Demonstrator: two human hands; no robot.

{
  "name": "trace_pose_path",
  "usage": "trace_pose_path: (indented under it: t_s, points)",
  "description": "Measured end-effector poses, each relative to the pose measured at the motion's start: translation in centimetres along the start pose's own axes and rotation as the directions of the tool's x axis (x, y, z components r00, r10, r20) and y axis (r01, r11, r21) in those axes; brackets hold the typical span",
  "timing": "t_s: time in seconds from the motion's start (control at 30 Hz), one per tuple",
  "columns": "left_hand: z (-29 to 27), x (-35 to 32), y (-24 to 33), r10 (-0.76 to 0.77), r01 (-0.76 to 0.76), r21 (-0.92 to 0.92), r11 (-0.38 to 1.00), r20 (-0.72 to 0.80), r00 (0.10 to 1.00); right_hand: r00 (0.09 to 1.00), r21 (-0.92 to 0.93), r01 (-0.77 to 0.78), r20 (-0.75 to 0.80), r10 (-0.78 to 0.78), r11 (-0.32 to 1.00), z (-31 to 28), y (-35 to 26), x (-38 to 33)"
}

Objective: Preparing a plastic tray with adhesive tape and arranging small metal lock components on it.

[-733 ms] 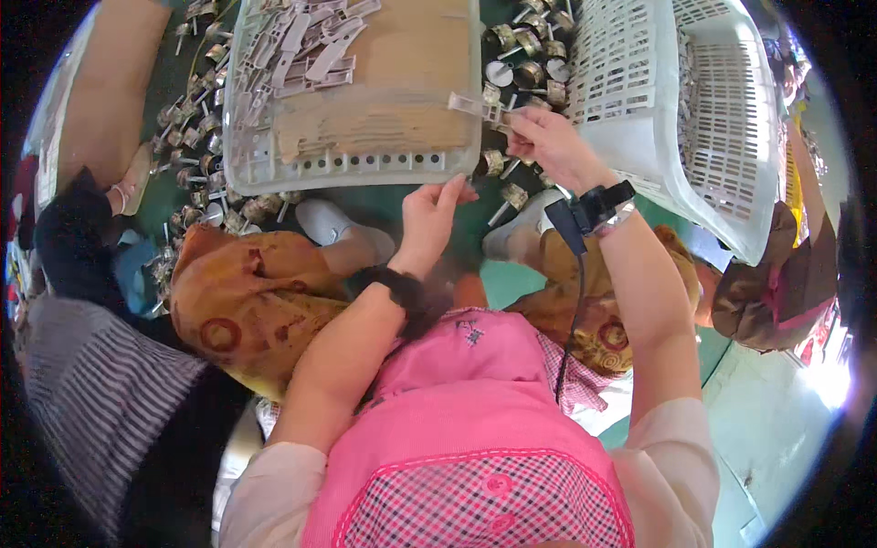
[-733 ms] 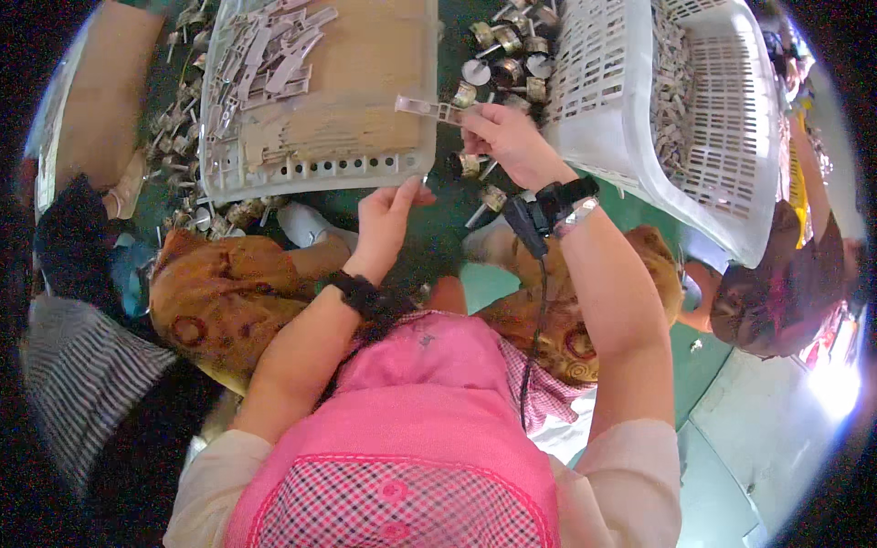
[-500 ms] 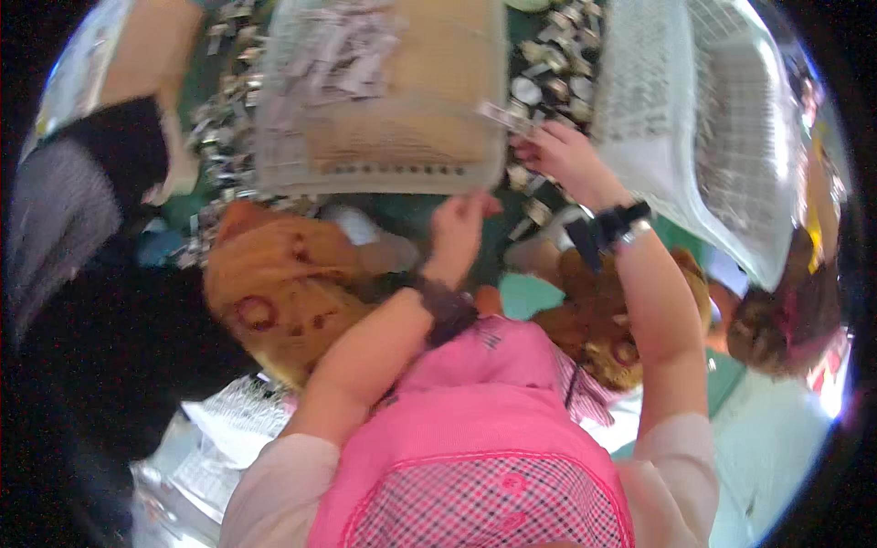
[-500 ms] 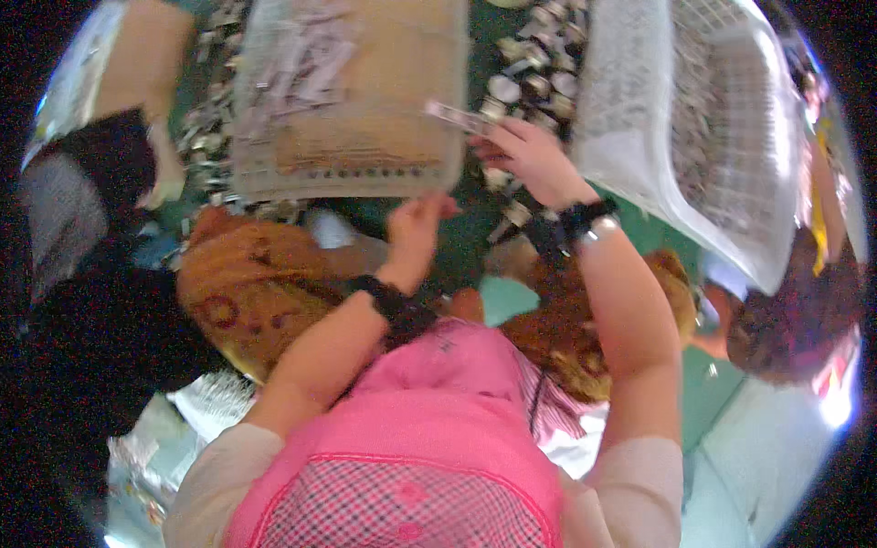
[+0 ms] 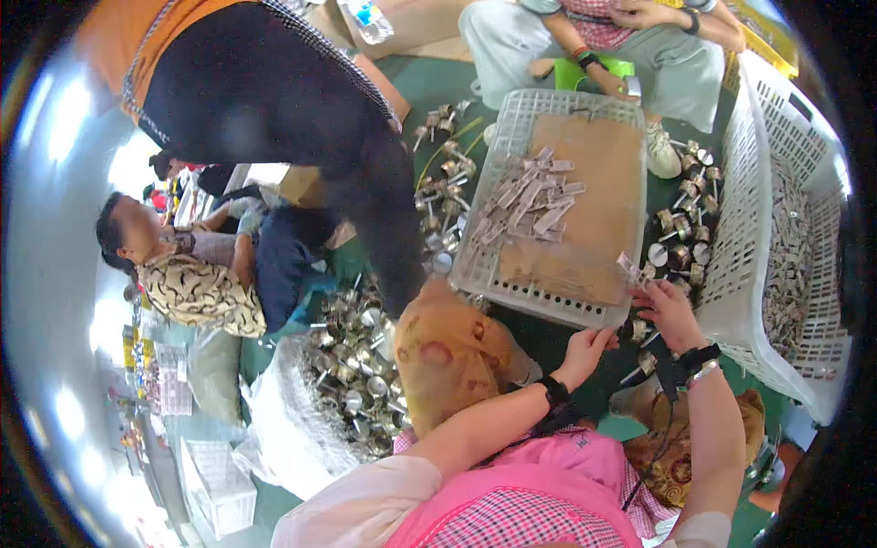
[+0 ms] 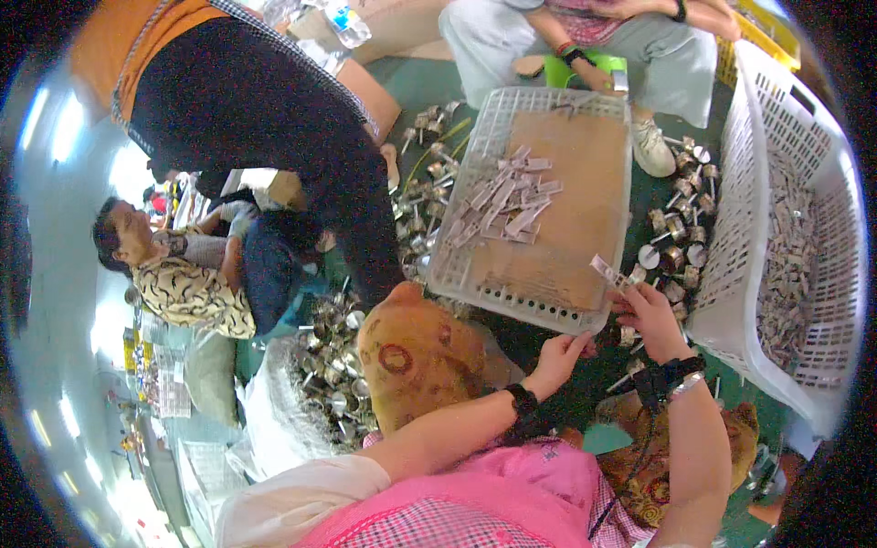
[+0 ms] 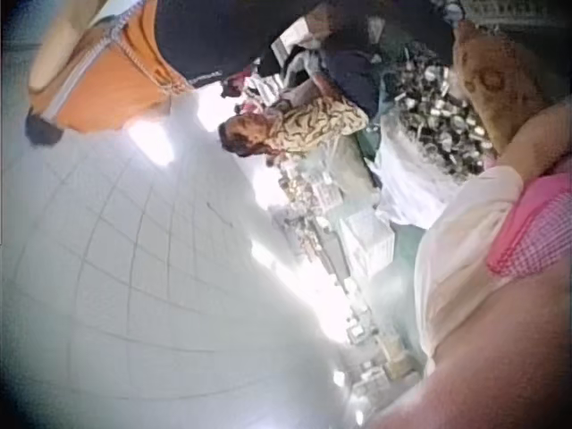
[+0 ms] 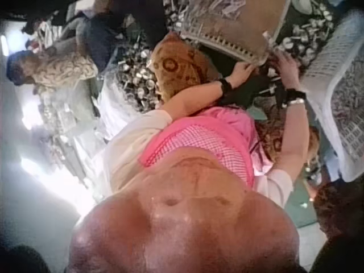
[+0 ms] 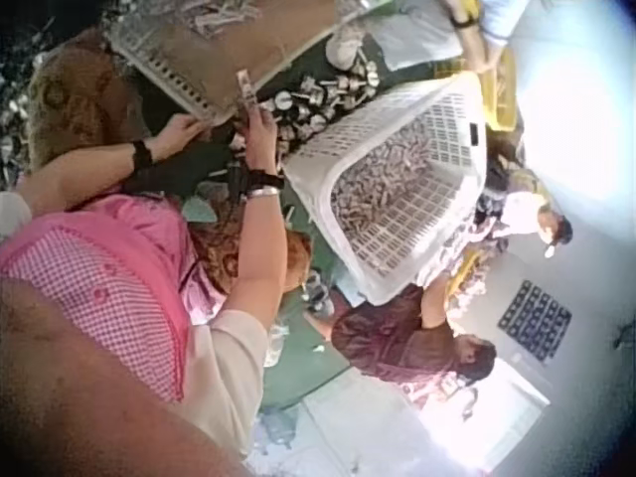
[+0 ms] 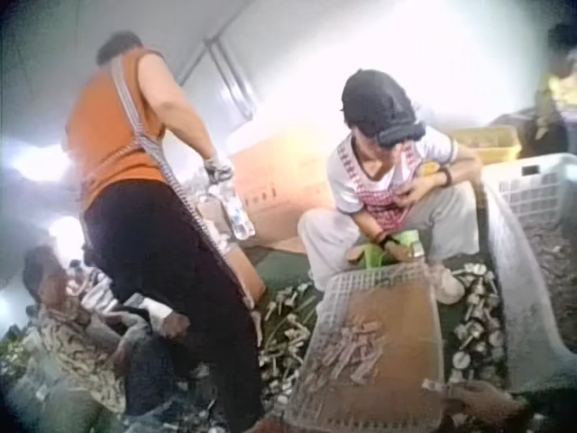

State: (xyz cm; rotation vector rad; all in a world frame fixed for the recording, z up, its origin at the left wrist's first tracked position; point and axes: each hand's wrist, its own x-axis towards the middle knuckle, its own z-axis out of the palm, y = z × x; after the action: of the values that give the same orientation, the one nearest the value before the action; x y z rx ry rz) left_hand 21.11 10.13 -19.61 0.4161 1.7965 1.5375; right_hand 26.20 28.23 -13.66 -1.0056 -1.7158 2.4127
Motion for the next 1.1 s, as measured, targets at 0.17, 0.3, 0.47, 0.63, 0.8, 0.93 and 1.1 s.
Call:
trace_pose_path:
  t_s: [0.17, 0.3, 0.47, 0.63, 0.8, 0.93, 1.1]
  points:
    - [-0.3, 0.2, -0.3, -0.092, 0.094, -0.147, 0.985, 0.018, 0.996, 1.000, 0.042, 0.004, -0.005, -0.004, 0.999, 0.4, -0.2, -0.1]
    - [-0.5, 0.3, -0.4, -0.087, 0.091, -0.159, 0.983, 0.035, 0.996, 1.000, 0.051, 0.006, 0.014, -0.007, 0.999, 0.1, -0.2, 0.1]
    - [-0.9, 0.0, 0.3, -0.061, 0.062, -0.041, 0.997, 0.003, 0.998, 0.999, 0.032, 0.028, 0.019, -0.029, 0.999, 0.0, 0.1, 0.0]
    - [-1.0, -0.2, 0.3, -0.052, 0.052, 0.014, 0.999, -0.018, 0.998, 1.000, 0.025, -0.011, 0.021, 0.010, 1.000, 0.3, -0.1, -0.2]
    - [-1.0, 0.0, 0.0, -0.050, 0.051, -0.029, 0.998, 0.011, 0.999, 1.000, -0.019, 0.010, 0.030, -0.010, 1.000, -0.1, 0.0, -0.1]
    - [-1.2, -0.2, 1.0, -0.005, 0.006, 0.102, 0.995, -0.013, 1.000, 0.998, -0.043, 0.044, 0.038, -0.042, 0.998, -0.2, 0.4, 0.4]
    - [-1.7, 0.0, -1.3, -0.004, 0.004, 0.083, 0.997, -0.004, 1.000, 0.999, -0.055, 0.042, 0.034, -0.041, 0.998, 0.0, 0.9, -0.2]
